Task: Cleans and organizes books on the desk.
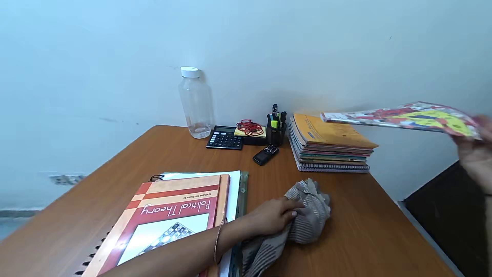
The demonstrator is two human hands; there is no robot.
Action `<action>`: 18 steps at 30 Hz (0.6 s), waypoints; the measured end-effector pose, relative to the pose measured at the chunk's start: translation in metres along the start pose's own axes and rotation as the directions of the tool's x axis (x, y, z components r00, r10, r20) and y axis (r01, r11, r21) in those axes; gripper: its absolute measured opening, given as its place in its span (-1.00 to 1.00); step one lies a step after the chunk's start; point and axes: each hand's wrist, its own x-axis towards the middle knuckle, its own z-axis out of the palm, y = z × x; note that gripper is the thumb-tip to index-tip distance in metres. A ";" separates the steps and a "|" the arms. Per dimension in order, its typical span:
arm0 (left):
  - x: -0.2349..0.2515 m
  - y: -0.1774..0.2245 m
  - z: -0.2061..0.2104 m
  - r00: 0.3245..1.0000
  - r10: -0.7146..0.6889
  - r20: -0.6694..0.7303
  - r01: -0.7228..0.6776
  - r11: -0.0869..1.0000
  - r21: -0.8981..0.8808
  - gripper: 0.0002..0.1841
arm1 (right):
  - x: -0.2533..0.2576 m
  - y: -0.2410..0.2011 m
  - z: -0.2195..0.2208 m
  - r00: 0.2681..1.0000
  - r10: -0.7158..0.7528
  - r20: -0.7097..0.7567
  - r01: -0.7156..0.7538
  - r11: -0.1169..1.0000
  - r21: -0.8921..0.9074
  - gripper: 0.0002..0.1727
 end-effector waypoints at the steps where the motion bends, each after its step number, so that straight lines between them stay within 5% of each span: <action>1: 0.001 0.000 0.001 1.000 0.006 0.014 -0.006 0.999 0.051 -0.54 | 0.015 0.017 -0.001 0.999 0.050 0.018 -0.051 0.999 0.009 -0.69; 4: -0.001 0.000 0.002 0.999 0.025 0.038 -0.030 0.991 0.127 -0.55 | 0.037 0.080 0.005 0.963 0.258 -0.074 -0.262 0.964 -0.054 -0.78; 7: -0.003 0.002 0.003 0.998 0.029 0.050 -0.037 0.985 0.169 -0.55 | 0.047 0.144 -0.003 0.906 0.372 -0.200 -0.399 0.909 -0.118 -0.60; 14: -0.002 0.004 0.002 0.995 0.044 0.094 -0.066 0.967 0.245 -0.55 | 0.051 0.169 0.007 0.926 0.264 -0.271 -0.370 0.781 -0.503 -0.43; 18: -0.002 0.002 0.002 0.993 0.066 0.094 -0.088 0.965 0.248 -0.55 | 0.058 0.182 0.008 0.914 0.285 -0.289 -0.403 0.714 -0.573 -0.46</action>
